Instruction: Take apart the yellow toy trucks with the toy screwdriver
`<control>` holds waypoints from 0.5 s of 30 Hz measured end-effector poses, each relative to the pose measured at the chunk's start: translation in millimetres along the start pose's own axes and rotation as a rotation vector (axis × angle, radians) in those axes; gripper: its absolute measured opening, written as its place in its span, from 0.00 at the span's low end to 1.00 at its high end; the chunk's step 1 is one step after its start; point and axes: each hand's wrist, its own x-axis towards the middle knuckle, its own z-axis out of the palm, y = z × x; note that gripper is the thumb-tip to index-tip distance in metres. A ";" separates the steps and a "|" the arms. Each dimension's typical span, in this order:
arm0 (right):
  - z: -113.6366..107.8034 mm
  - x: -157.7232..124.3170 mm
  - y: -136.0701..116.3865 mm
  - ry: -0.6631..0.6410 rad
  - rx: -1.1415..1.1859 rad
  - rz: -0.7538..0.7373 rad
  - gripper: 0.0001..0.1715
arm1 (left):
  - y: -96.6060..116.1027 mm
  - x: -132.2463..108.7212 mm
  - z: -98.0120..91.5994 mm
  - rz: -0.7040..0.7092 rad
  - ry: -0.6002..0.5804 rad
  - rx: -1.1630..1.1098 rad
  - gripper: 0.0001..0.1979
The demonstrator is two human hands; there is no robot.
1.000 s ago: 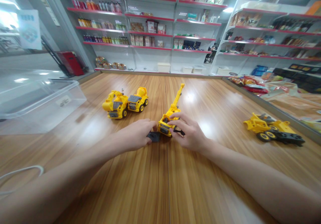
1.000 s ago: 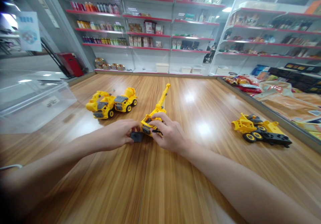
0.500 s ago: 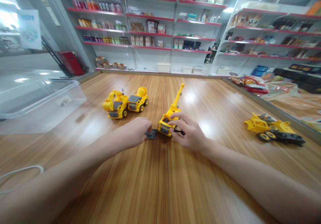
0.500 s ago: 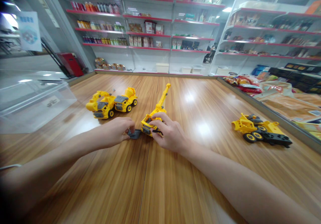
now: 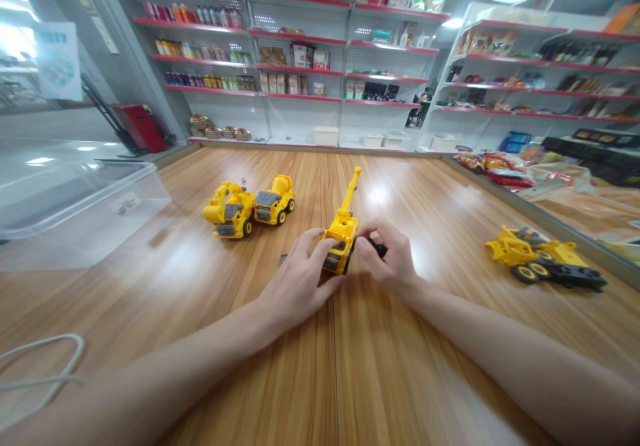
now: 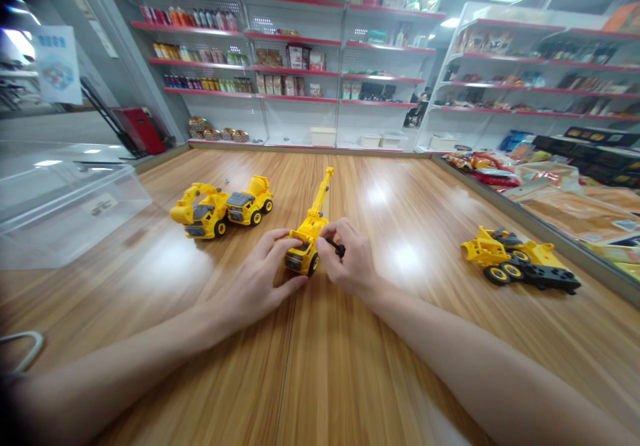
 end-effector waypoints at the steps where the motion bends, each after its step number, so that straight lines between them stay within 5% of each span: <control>1: -1.3 0.0 1.5 -0.029 -0.002 0.037 0.08 | 0.5 -2.5 4.0 -0.010 0.004 0.039 0.23; 5: -2.3 -0.3 4.9 -0.179 -0.046 0.071 0.16 | -6.2 -4.3 4.7 -0.041 0.053 0.193 0.19; 10: 4.9 -2.3 1.5 -0.385 -0.199 -0.001 0.14 | -16.2 1.6 -1.2 -0.048 0.067 0.220 0.17; 15: 9.1 -4.2 1.9 -0.443 -0.274 -0.010 0.11 | -19.6 3.0 1.8 -0.023 0.051 0.232 0.19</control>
